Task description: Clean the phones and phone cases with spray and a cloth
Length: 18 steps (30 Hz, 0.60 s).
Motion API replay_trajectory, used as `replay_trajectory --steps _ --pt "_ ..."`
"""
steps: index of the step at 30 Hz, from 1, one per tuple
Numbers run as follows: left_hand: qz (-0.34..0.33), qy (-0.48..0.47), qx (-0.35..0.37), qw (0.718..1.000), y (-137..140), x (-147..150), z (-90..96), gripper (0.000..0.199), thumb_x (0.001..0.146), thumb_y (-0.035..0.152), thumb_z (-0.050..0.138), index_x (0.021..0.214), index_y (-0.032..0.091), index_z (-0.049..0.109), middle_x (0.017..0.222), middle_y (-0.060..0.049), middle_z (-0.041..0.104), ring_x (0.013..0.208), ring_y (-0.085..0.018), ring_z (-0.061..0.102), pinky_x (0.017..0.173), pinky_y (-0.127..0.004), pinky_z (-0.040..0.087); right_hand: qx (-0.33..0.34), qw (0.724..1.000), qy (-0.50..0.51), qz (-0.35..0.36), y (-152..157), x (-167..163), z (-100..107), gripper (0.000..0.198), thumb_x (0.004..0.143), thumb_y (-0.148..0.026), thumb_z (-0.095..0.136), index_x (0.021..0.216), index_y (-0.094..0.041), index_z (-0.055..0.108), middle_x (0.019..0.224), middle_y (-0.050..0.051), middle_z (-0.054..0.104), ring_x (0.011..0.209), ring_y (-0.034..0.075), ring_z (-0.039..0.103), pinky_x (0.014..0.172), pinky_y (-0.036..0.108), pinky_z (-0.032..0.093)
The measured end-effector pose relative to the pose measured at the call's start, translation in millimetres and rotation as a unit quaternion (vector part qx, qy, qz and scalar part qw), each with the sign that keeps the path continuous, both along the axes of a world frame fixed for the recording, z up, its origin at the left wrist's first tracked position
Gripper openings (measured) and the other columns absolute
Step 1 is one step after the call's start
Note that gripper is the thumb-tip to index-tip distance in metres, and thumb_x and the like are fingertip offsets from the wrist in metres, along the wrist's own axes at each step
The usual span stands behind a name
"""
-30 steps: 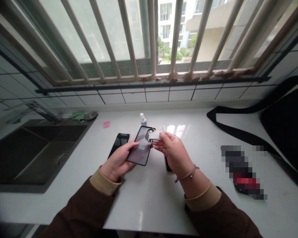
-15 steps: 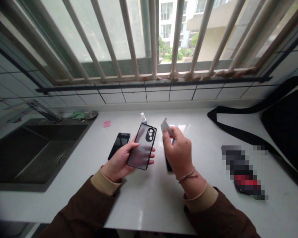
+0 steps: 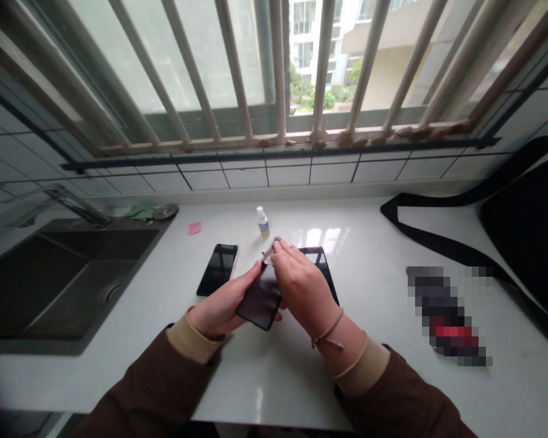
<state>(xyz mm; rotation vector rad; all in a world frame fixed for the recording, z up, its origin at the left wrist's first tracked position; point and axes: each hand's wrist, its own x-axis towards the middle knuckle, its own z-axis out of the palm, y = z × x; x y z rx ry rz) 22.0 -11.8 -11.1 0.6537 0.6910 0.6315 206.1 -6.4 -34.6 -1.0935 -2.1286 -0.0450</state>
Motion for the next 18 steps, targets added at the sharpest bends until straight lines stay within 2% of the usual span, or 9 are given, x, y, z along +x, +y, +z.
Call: replay_trajectory --steps 3,6,9,11,15,18 --pt "0.006 -0.007 -0.006 1.000 0.6 0.8 -1.2 0.059 0.108 0.060 0.042 0.128 0.013 0.072 0.102 -0.018 0.079 0.083 -0.026 0.077 0.075 -0.042 0.065 0.008 1.000 0.022 0.021 0.6 -1.5 -1.5 0.035 0.104 -0.007 0.046 0.134 -0.008 0.065 0.146 0.023 0.067 0.141 0.029 0.062 0.120 0.045 0.053" --pt "0.051 -0.050 -0.006 0.997 3.6 3.1 -5.0 0.051 0.110 0.053 0.045 0.136 0.017 0.068 0.112 -0.016 0.079 0.092 -0.026 0.078 0.085 -0.042 0.065 -0.004 0.997 0.049 0.059 -1.4 -4.1 0.6 0.036 0.104 -0.006 0.046 0.134 -0.009 0.064 0.144 0.023 0.068 0.137 0.028 0.066 0.117 0.042 0.056" --pt "0.128 -0.097 -0.010 0.987 8.2 5.4 -7.2 0.044 0.111 0.044 0.047 0.125 0.012 0.073 0.117 -0.016 0.079 0.107 -0.023 0.077 0.102 -0.036 0.059 -0.043 0.989 0.064 0.124 -6.3 -8.1 5.3 0.034 0.103 -0.004 0.046 0.131 -0.013 0.063 0.146 0.021 0.067 0.138 0.026 0.065 0.118 0.043 0.055" --pt "0.155 -0.100 -0.019 0.983 10.8 5.6 -5.9 0.047 0.111 0.044 0.046 0.115 0.007 0.075 0.113 -0.018 0.079 0.110 -0.025 0.076 0.107 -0.036 0.056 -0.072 0.980 0.073 0.169 -10.0 -11.0 7.4 0.030 0.104 -0.006 0.047 0.128 -0.017 0.062 0.146 0.018 0.068 0.139 0.024 0.064 0.121 0.045 0.053" --pt "0.154 -0.061 -0.045 0.985 13.4 1.7 1.1 0.062 0.110 0.055 0.041 0.117 0.004 0.075 0.106 -0.022 0.079 0.103 -0.030 0.078 0.101 -0.043 0.060 -0.121 0.961 0.093 0.231 -16.6 -14.2 8.9 0.021 0.109 -0.011 0.048 0.122 -0.023 0.059 0.146 0.011 0.069 0.135 0.024 0.067 0.126 0.051 0.046" --pt "0.175 -0.031 -0.052 0.983 14.0 -1.8 5.4 0.064 0.110 0.056 0.040 0.120 0.004 0.075 0.105 -0.022 0.080 0.096 -0.029 0.079 0.095 -0.042 0.061 -0.174 0.944 0.118 0.255 -21.1 -13.2 13.3 0.018 0.110 -0.016 0.050 0.123 -0.025 0.060 0.142 0.007 0.072 0.131 0.024 0.070 0.124 0.052 0.047"
